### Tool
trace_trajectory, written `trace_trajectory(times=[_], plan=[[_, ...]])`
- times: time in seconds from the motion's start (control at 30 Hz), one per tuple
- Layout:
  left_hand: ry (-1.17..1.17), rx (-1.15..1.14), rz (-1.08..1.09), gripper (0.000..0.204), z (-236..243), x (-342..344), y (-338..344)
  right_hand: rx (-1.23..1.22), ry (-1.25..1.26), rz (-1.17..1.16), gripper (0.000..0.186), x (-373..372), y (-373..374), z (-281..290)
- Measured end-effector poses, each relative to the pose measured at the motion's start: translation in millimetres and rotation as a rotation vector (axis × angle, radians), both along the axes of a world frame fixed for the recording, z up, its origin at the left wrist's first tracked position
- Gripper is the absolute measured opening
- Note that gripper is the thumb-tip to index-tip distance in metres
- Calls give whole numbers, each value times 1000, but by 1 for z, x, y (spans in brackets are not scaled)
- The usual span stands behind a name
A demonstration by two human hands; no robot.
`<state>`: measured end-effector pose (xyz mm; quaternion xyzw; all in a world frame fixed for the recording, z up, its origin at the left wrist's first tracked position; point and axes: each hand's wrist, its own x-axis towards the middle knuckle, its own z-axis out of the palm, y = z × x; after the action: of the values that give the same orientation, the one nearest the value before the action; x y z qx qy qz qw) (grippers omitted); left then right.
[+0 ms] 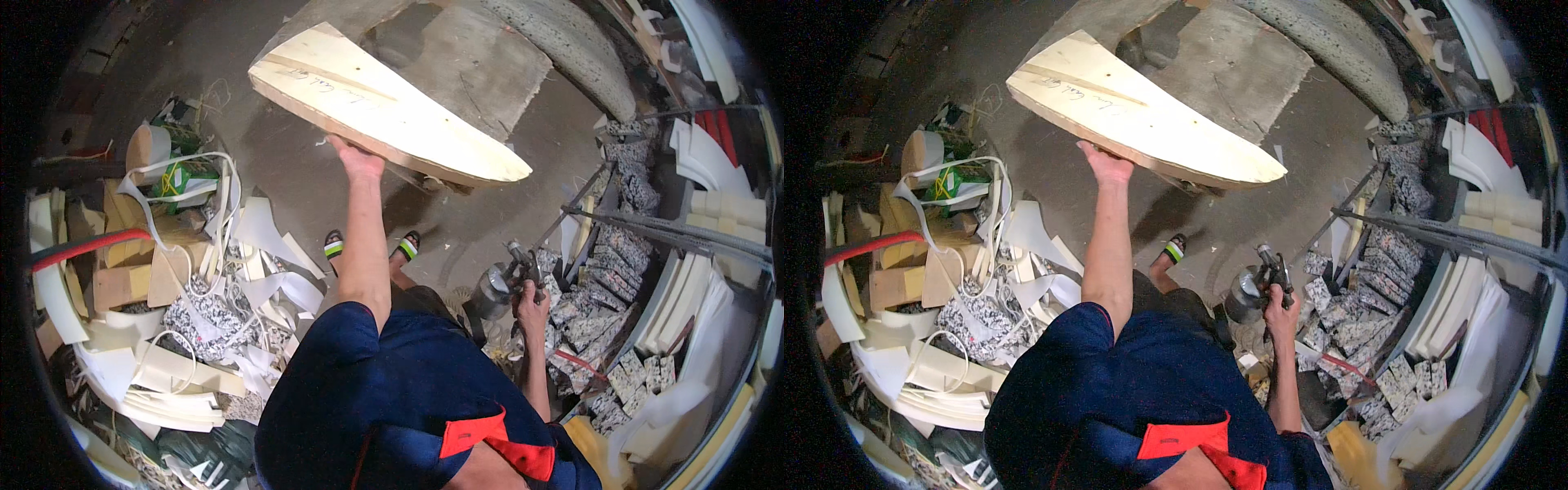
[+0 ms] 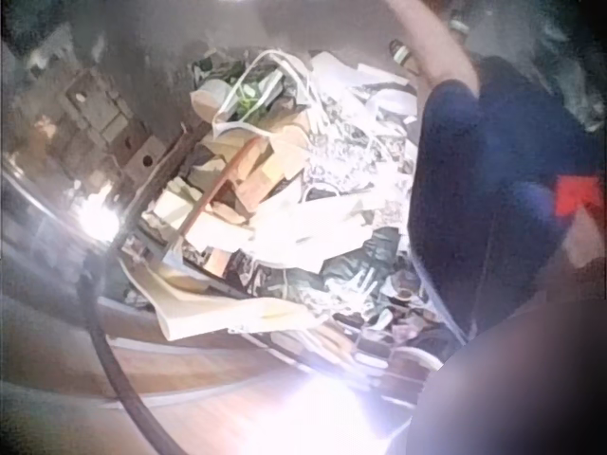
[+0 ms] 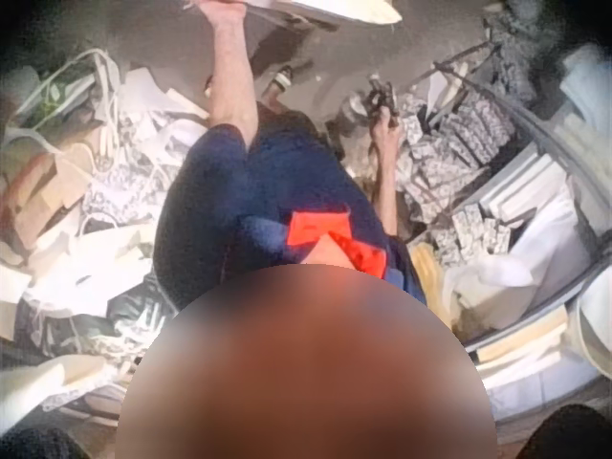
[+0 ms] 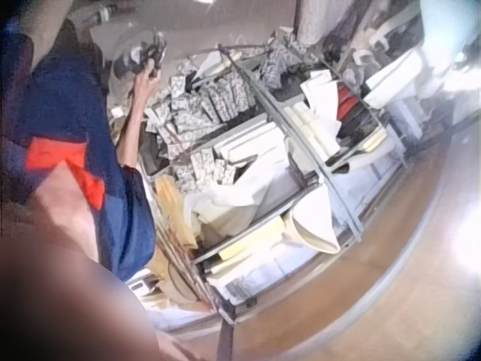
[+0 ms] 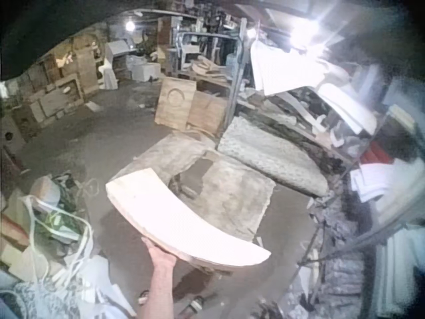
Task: The person uses a knife to trim and shape a white curved wooden piece, then sprays it with a spray gun. The person places a white sheet over the piece and smooths it by hand.
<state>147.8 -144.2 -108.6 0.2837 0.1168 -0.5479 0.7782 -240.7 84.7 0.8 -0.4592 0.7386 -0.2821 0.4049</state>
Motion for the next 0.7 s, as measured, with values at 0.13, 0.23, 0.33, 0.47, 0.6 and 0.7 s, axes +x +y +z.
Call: trace_trajectory(times=[0.13, 0.23, 0.33, 0.47, 0.6, 0.7], plan=[[-86, -31, -70, 85, -7, 4, 3, 145, -25, -100, 34, 4, -6, 5], [-101, -58, -70, 86, -7, 3, -1, 59, 62, 0, 35, 6, -12, 7], [-142, -52, -50, 85, -9, 1, -12, 36, 51, -1, 39, 4, -18, 6], [-178, -62, -48, 83, -14, 5, -16, 3, 63, 11, 40, -3, -18, 7], [-250, -72, -106, 89, -9, 25, -2, 2, 20, -10, 40, -12, -9, 13], [-279, -121, -150, 87, 2, 52, 3, -7, 32, -80, 42, -14, 0, 14]])
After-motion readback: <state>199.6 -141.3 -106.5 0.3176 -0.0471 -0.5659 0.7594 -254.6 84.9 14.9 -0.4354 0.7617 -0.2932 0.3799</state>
